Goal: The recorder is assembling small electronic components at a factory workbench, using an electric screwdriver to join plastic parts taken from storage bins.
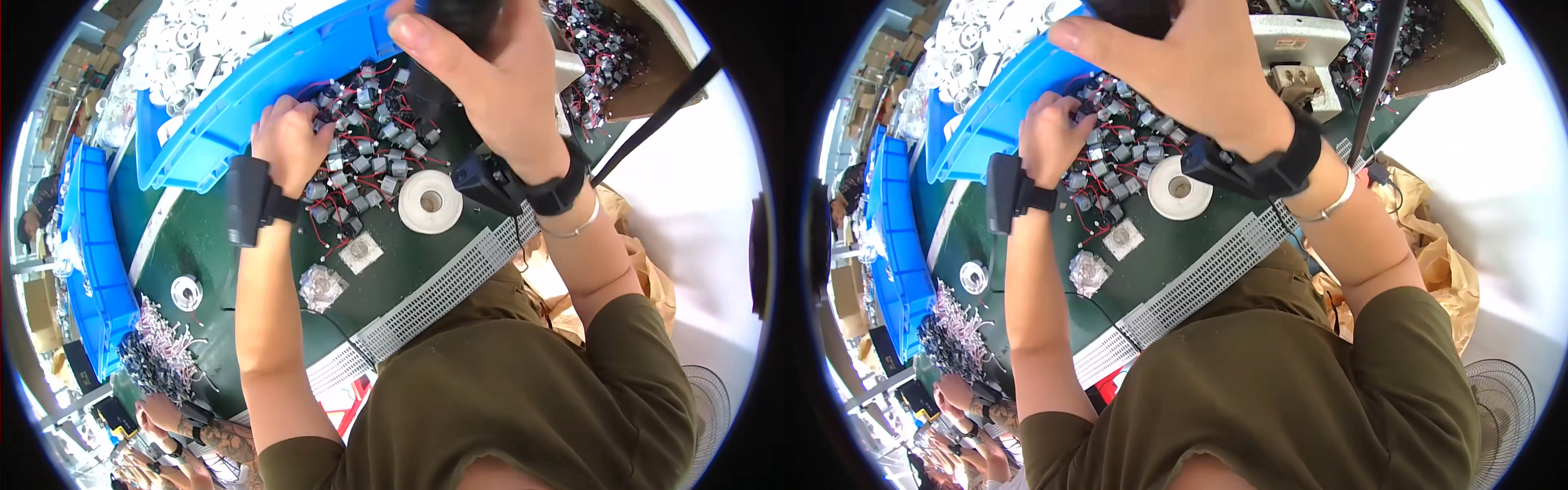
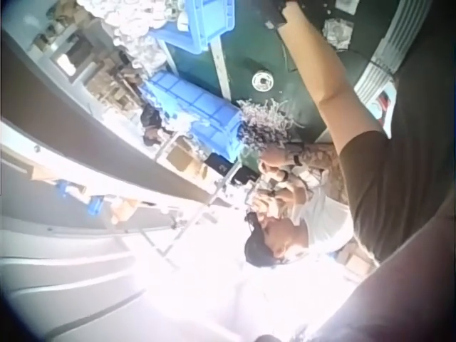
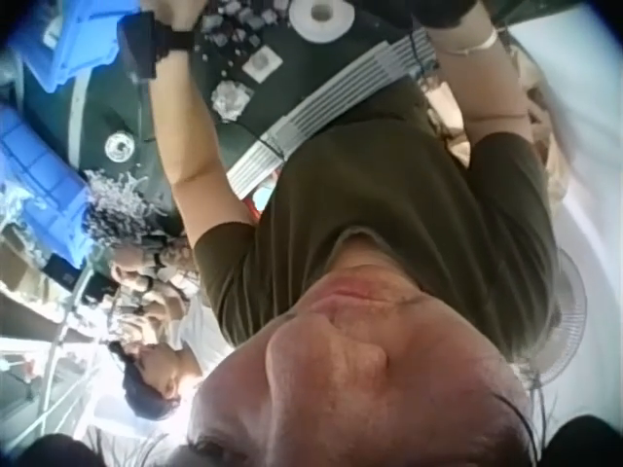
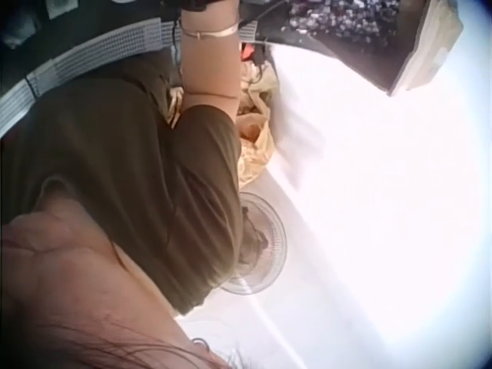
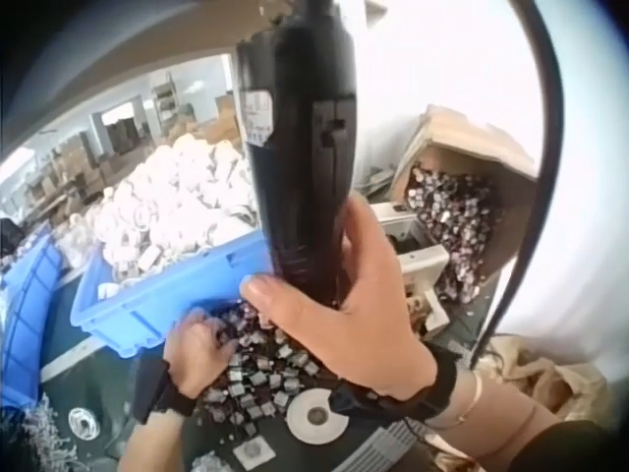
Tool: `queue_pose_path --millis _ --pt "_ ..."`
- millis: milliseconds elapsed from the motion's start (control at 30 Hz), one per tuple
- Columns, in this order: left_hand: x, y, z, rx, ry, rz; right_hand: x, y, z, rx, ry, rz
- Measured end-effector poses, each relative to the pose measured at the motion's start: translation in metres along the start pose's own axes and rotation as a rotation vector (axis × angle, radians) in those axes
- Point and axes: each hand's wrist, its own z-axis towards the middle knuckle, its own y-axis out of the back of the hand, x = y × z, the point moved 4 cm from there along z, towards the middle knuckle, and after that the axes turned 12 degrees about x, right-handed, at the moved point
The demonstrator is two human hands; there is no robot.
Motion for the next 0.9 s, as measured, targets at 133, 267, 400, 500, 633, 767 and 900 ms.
queue_pose_path --millis 133,267,400,500,633,767,900 --pt "0.019 0.013 -0.018 -0.370 0.132 -0.446 -0.002 0.007 -0.030 -0.194 0.338 -0.332" --pt "-0.040 0.048 -0.042 -0.508 -0.141 -0.155 -0.051 -0.030 -0.031 0.330 -0.341 -0.162" --pt "-0.070 0.060 -0.062 -0.446 -0.343 -0.097 -0.043 -0.042 -0.026 0.443 -0.153 -0.224" --pt "-0.022 0.095 -0.044 -0.434 -0.123 -0.511 -0.045 -0.020 -0.031 0.312 -0.416 0.021" --pt "0.092 0.092 0.055 -0.129 0.174 -0.105 -0.045 -0.024 -0.042 0.354 -0.513 0.160" --pt "0.112 0.066 0.089 0.359 0.176 -0.207 -0.040 -0.013 -0.042 0.361 -0.340 -0.172" --pt "0.107 0.096 0.051 -0.162 0.186 -0.642 -0.040 0.008 -0.058 0.260 -0.429 0.062"
